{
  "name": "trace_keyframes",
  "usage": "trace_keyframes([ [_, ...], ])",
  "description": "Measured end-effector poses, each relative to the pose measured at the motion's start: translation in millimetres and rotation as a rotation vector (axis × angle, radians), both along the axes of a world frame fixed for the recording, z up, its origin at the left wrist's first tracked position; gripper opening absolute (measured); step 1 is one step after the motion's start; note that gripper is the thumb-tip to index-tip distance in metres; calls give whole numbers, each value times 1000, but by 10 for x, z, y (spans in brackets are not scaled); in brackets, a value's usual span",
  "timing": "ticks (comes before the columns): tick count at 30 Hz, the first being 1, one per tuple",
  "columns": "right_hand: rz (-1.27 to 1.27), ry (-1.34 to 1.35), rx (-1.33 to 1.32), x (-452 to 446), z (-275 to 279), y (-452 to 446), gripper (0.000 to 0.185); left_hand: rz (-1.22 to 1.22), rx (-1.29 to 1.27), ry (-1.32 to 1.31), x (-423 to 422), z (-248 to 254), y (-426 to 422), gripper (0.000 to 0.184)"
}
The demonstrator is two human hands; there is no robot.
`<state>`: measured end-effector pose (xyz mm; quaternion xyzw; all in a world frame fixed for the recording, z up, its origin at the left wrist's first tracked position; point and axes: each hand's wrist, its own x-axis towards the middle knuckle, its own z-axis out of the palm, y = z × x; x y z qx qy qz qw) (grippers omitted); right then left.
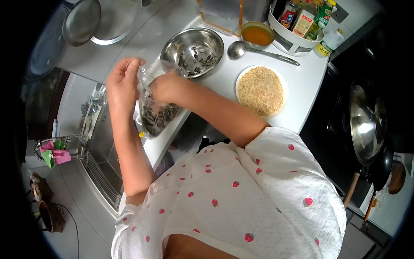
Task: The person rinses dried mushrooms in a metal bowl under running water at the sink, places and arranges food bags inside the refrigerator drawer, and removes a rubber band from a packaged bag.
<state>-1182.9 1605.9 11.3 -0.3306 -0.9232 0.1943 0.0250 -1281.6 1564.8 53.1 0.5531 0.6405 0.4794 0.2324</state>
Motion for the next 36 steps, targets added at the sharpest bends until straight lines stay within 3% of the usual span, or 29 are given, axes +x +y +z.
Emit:
trace_keyframes([
  [2, -31, -149, -218, -79, 53, -66, 48, -16, -1, -14, -50, -48, -11, 21],
  [4, -35, -75, -240, -115, -101, -55, 49, -5, 17, -50, -82, -79, -42, 21],
  [7, 0, -69, -201, -105, -71, -78, 50, 5, 32, -103, -102, -60, -88, 21],
  [12, 52, -47, -134, -79, 38, -174, 33, 10, 90, -101, -85, -60, -121, 23],
  [16, 63, 6, -123, -131, -223, -85, 31, 20, 98, -128, -141, -78, -128, 24],
  [18, 41, 134, 81, -158, -382, -60, 35, 10, 95, -141, -156, -82, -124, 24],
  [22, 80, 233, 172, -84, -273, -79, 34, 58, 30, -146, -156, -3, -97, 25],
  [24, 131, 125, 48, -9, -122, -117, 30, 35, 40, -175, -133, -1, -96, 26],
  [28, 148, -25, 39, -80, -205, -86, 29, 0, 59, -211, -123, -71, -109, 21],
  [31, 115, 17, 9, -99, -304, -58, 23, 11, 47, -192, -147, -79, -100, 23],
  [36, 67, 326, 291, -55, -314, -47, 11, 78, 35, -147, -182, -17, -83, 25],
])
